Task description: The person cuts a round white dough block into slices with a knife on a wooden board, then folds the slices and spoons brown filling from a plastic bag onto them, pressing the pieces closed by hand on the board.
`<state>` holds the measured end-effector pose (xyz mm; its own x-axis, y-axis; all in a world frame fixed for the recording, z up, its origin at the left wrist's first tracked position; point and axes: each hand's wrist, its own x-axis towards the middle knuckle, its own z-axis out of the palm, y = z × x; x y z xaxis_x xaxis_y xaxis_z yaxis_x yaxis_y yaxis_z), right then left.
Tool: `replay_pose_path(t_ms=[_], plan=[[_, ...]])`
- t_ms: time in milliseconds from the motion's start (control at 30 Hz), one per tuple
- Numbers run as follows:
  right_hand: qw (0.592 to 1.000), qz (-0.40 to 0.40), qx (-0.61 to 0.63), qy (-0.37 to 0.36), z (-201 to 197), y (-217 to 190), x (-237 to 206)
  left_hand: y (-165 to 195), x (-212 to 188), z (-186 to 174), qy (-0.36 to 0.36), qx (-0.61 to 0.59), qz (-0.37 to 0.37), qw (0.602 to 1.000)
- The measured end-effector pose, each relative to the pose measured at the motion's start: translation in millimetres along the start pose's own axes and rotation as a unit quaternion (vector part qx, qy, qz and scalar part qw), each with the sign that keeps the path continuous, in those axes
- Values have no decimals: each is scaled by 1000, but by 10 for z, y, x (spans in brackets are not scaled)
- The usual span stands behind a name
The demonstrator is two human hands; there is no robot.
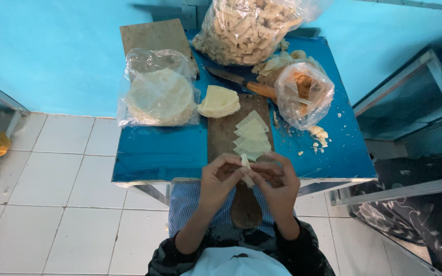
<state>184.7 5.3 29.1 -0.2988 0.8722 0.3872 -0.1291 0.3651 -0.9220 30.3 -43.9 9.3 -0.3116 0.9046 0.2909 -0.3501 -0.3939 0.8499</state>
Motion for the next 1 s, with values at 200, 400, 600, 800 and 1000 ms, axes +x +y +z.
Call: replay_pose_path(t_ms=[200,400,600,800,1000], plan=[[983,113,141,42,-62,203,44,38,-16,-19,14,-11,-26,1000],[905,193,358,126,-294,326,255,70,2,-169,112,-91,-55,988],[984,-87,70,137,-353,273,341,92,34,-323,177,-144,-19,974],[861,-304,-408,-24,-29,90,288,137,9,-364,177,-144,3,974],[891,-267,-366,-40,41,-90,206,153,-7,-378,183,-131,3,974]])
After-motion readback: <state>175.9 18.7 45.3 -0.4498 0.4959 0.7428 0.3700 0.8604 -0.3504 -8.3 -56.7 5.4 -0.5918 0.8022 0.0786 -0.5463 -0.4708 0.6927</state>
